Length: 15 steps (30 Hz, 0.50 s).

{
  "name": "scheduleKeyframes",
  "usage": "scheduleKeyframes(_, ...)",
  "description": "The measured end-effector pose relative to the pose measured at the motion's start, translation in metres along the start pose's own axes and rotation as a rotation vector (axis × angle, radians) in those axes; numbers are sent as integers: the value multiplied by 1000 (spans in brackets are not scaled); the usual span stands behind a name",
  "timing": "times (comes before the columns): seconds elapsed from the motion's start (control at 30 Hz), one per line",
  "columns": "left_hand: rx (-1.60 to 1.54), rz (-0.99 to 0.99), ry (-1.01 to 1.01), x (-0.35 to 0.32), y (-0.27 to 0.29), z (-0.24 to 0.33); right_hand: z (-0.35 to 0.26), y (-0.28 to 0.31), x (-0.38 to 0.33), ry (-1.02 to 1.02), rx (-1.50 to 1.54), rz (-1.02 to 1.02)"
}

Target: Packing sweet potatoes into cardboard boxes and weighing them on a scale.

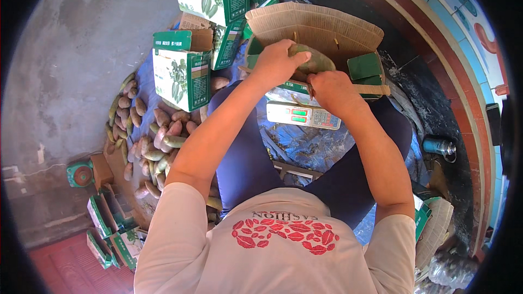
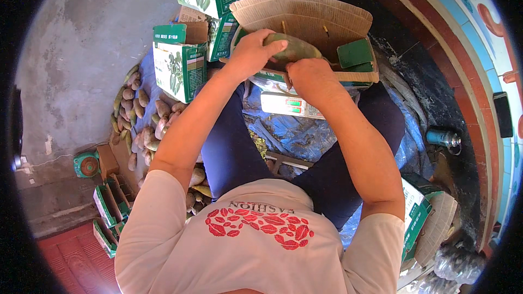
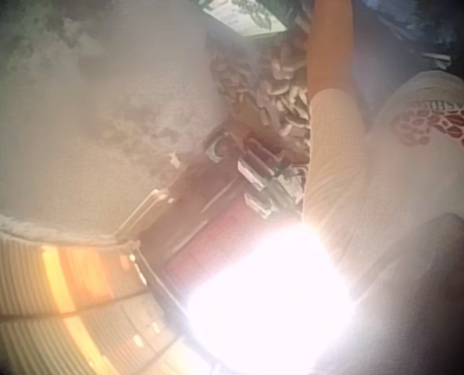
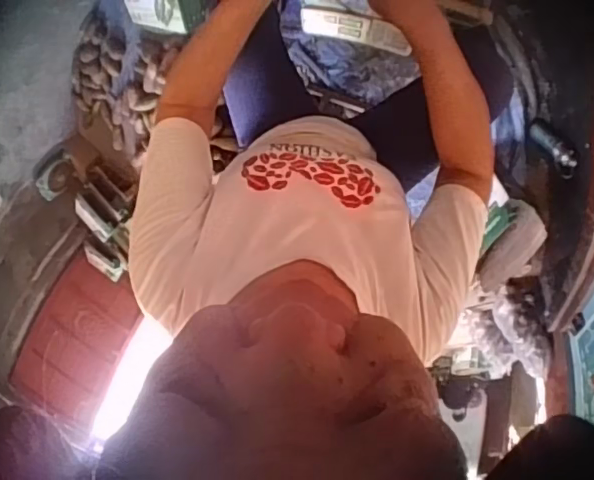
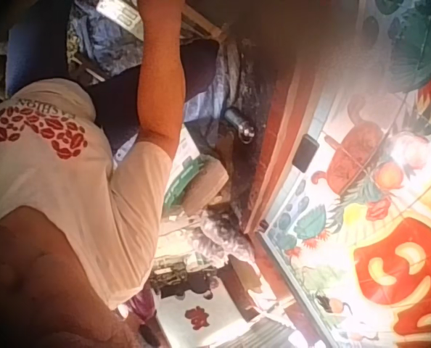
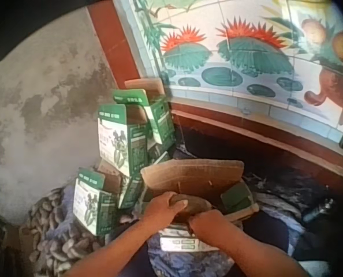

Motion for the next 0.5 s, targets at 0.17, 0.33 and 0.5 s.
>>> scheduleKeyframes(0.17, -310, 98, -14, -6, 28, 5, 3, -4, 0, 1, -24, 39)
scheduleKeyframes(0.33, -411, 156, -3, -36, 69, 15, 4, -3, 0, -4, -10, 33)
scheduleKeyframes(0.5, -652, 331, -21, -73, 114, -10, 6, -6, 0, -18, -15, 24)
Point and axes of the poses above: each hand's wrist, its own x-axis towards the middle knuckle, its own y-axis out of the back of the hand, z = x × y, the point moved 5 cm from there along x, towards the middle knuckle, and after that the axes turned 11 degrees about x, right-handed, at the moved point
